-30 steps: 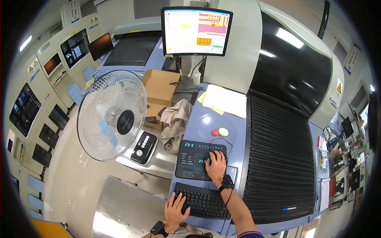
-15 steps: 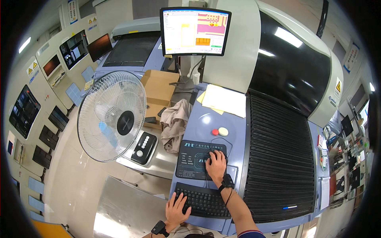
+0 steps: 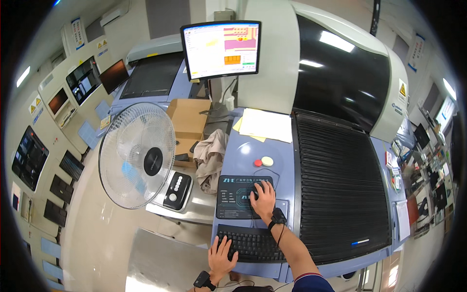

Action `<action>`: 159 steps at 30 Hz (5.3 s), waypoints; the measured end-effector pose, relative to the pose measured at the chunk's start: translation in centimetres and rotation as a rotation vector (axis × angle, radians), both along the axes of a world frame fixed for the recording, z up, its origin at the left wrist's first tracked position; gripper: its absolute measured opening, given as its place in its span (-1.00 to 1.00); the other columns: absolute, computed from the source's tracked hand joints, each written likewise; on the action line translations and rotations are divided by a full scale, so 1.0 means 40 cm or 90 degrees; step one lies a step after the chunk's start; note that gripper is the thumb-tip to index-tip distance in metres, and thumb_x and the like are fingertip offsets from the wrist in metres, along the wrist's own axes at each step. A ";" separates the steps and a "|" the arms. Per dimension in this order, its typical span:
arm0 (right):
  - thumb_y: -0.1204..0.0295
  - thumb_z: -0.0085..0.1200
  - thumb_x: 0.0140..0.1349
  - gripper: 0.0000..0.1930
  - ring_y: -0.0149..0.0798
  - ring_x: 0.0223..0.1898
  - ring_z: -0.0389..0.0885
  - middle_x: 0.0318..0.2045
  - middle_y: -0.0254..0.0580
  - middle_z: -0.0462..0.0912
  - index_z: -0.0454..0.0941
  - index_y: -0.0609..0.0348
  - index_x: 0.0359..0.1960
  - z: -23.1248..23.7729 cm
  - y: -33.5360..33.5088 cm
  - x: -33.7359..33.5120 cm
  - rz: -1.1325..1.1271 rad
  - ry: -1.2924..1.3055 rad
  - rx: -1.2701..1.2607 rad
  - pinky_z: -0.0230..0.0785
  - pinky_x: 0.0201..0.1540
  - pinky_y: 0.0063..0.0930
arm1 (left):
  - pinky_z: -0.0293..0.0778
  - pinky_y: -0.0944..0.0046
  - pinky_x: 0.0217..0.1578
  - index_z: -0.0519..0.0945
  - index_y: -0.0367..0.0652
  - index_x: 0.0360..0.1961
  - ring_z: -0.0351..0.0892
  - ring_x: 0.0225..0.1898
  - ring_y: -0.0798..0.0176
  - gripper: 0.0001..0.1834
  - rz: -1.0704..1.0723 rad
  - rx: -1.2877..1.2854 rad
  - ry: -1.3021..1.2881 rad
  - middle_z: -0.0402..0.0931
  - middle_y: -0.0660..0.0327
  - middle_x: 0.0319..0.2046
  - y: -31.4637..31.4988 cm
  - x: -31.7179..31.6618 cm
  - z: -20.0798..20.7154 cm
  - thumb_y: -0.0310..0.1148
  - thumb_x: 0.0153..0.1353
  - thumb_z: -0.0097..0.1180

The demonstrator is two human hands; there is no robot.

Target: The person operates a computer using a mouse and keyboard, then opens the lid of a machine to retrieve a large circuit board panel and hold it up toward the light.

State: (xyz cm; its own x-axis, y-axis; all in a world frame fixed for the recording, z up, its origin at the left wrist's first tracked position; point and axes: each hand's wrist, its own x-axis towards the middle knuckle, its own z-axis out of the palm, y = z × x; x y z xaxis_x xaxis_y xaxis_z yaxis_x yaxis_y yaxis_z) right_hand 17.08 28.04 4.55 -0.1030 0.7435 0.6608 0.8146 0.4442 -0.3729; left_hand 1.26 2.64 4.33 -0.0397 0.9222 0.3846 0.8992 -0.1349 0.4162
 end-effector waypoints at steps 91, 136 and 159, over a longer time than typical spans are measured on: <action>0.27 0.15 0.36 -0.70 0.14 0.07 0.56 0.04 0.08 0.62 0.59 0.07 0.07 -0.504 -1.054 1.294 -0.267 0.043 -0.773 0.37 0.14 -0.17 | -0.21 0.00 0.51 0.16 -0.27 0.51 -0.05 0.55 -0.05 -0.21 0.193 -0.025 0.024 0.04 -0.06 0.53 -0.044 0.047 -0.044 0.12 0.48 -0.25; 0.44 0.11 0.40 -0.93 0.01 -0.05 0.61 -0.14 -0.06 0.60 0.55 0.15 -0.22 0.527 -0.890 1.081 0.847 0.782 -0.170 0.58 0.00 -0.24 | 0.58 0.05 0.01 0.61 -0.12 -0.05 0.53 0.04 -0.08 -0.78 -0.949 0.297 -1.064 0.49 0.01 -0.02 -0.232 0.927 0.507 -0.24 0.43 0.11; 0.42 0.10 0.41 -0.90 0.00 -0.20 0.63 -0.17 0.01 0.59 0.54 0.18 -0.23 0.433 -0.709 1.065 0.875 0.652 -0.203 0.58 -0.19 -0.31 | 0.65 0.25 -0.15 0.63 -0.36 -0.18 0.64 -0.07 0.08 -0.67 -0.926 0.207 -0.937 0.59 -0.05 -0.20 -0.074 0.918 0.487 -0.25 0.45 0.02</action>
State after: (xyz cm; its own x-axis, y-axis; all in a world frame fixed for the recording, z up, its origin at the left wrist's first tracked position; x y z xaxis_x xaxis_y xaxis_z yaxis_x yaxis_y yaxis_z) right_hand 59.70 -0.30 21.88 -0.3864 0.5833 0.7145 -0.6623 0.3637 -0.6550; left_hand 37.97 -0.31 23.82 0.1257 0.4824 0.8669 -0.7967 -0.4716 0.3780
